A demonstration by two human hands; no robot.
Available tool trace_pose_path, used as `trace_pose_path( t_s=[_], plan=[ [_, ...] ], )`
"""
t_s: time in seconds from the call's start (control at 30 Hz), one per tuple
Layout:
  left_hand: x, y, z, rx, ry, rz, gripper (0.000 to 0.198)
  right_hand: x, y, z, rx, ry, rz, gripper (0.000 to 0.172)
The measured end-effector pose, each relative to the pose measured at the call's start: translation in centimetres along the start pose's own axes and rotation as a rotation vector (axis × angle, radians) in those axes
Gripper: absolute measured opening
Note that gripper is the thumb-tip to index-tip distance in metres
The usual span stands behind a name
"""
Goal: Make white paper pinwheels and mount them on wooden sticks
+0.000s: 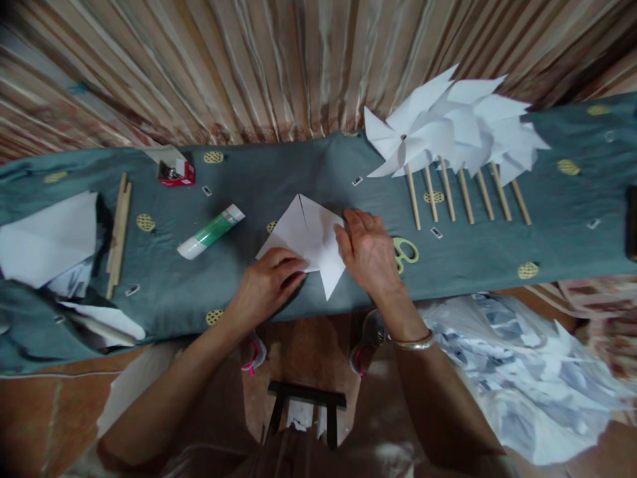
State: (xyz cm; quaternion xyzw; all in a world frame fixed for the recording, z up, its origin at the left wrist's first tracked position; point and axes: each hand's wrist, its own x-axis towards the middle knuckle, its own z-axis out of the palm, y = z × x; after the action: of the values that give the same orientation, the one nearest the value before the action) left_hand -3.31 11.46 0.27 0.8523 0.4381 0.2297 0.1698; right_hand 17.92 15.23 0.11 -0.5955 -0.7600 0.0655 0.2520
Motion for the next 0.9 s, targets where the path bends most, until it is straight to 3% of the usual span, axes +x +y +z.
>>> trace_pose_path(
  t_s=[0.3,0.47,0.63,0.9],
  plan=[
    [-0.1,-2.8,-1.9,0.130,0.097,-0.009,0.023,-1.2,0.0,-1.2,0.139,-0.072,0.189,0.028],
    [-0.2,-0.9,-2.0,0.159,0.121,0.019,0.021,-2.0,-0.9,-1.2,0.174,-0.070,0.194,0.024],
    [-0.3,1.4,-0.3,0.165,0.000,0.116,0.019,-2.4,-1.2,-1.2,0.153,-0.058,0.183,0.026],
    [-0.1,1.7,0.8,0.206,-0.004,0.102,0.015,-3.2,-1.3,-2.1,0.197,-0.016,0.129,0.027]
  ],
)
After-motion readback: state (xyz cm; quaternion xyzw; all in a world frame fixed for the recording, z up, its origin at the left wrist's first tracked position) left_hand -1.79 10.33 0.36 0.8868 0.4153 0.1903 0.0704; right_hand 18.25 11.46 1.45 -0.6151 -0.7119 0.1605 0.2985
